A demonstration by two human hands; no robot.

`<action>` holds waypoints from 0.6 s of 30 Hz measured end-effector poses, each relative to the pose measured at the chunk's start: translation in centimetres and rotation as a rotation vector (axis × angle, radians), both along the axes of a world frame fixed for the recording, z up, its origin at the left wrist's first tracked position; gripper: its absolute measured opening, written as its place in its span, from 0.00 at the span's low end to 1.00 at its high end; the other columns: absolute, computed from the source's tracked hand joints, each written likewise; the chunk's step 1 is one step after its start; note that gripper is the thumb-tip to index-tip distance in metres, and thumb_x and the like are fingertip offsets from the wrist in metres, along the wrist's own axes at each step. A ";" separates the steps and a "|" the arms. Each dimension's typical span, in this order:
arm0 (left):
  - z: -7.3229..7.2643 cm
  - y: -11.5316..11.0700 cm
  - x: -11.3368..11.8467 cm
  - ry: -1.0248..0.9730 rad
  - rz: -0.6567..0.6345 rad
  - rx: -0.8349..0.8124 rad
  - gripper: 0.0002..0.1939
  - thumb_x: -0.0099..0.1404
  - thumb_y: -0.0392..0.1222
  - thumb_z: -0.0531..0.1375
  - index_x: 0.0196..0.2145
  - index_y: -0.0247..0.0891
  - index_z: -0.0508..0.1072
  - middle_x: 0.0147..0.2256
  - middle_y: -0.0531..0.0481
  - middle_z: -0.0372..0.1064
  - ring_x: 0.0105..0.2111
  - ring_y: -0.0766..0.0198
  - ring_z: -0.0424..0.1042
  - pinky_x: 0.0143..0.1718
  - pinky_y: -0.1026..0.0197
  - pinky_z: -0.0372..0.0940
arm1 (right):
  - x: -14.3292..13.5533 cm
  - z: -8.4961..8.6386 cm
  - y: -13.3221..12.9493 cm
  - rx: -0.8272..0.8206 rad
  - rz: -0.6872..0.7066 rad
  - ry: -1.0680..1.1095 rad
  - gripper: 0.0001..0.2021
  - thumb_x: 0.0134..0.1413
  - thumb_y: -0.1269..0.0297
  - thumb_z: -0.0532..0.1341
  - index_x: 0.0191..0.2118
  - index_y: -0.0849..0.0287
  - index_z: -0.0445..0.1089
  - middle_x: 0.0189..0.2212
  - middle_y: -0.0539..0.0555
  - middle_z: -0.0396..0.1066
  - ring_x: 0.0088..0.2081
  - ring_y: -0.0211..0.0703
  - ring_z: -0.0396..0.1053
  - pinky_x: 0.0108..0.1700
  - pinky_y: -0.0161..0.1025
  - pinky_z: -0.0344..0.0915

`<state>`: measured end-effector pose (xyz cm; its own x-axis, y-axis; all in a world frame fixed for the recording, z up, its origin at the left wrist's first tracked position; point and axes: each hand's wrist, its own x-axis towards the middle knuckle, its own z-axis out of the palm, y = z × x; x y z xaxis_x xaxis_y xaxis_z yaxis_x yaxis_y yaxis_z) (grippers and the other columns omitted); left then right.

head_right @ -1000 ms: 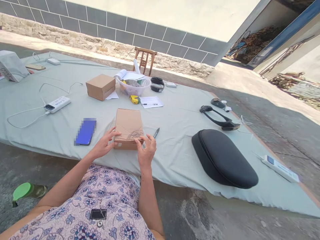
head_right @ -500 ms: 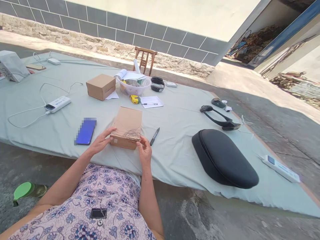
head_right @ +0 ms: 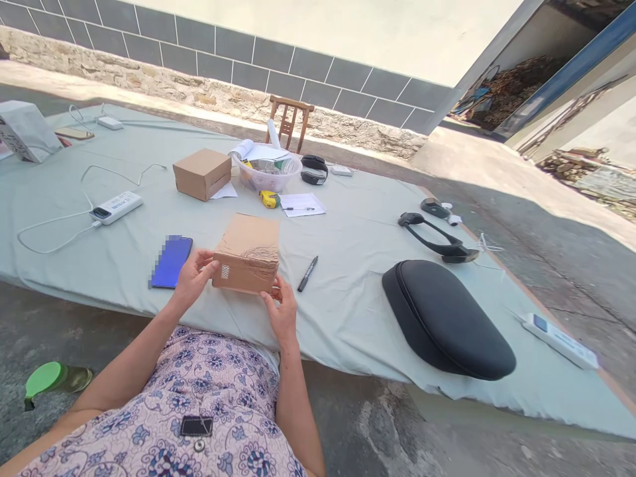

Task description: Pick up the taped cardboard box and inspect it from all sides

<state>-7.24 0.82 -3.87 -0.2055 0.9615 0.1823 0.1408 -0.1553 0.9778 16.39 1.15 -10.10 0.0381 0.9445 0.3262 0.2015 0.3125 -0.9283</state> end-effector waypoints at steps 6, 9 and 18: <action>1.8 -1.4 1.1 0.164 -0.034 0.135 0.26 0.63 0.51 0.60 0.56 0.41 0.64 0.55 0.41 0.69 0.55 0.54 0.69 0.48 0.54 0.70 | -0.2 3.0 -1.4 0.142 -0.120 -0.013 0.24 0.57 0.53 0.65 0.57 0.57 0.68 0.38 0.54 0.74 0.36 0.41 0.74 0.43 0.43 0.75; 2.1 -2.1 1.8 0.277 -0.019 0.150 0.33 0.62 0.50 0.62 0.62 0.41 0.58 0.59 0.40 0.65 0.58 0.51 0.66 0.53 0.50 0.68 | -0.4 4.6 -2.1 0.192 -0.194 -0.040 0.22 0.57 0.53 0.64 0.55 0.58 0.69 0.36 0.53 0.72 0.34 0.40 0.72 0.39 0.41 0.74; 4.0 -4.4 3.0 0.535 0.089 0.206 0.50 0.55 0.63 0.67 0.66 0.39 0.52 0.58 0.35 0.66 0.59 0.44 0.67 0.58 0.44 0.65 | -0.1 7.8 -4.7 0.345 -0.301 -0.175 0.17 0.63 0.56 0.58 0.53 0.57 0.69 0.32 0.50 0.66 0.32 0.40 0.66 0.35 0.39 0.69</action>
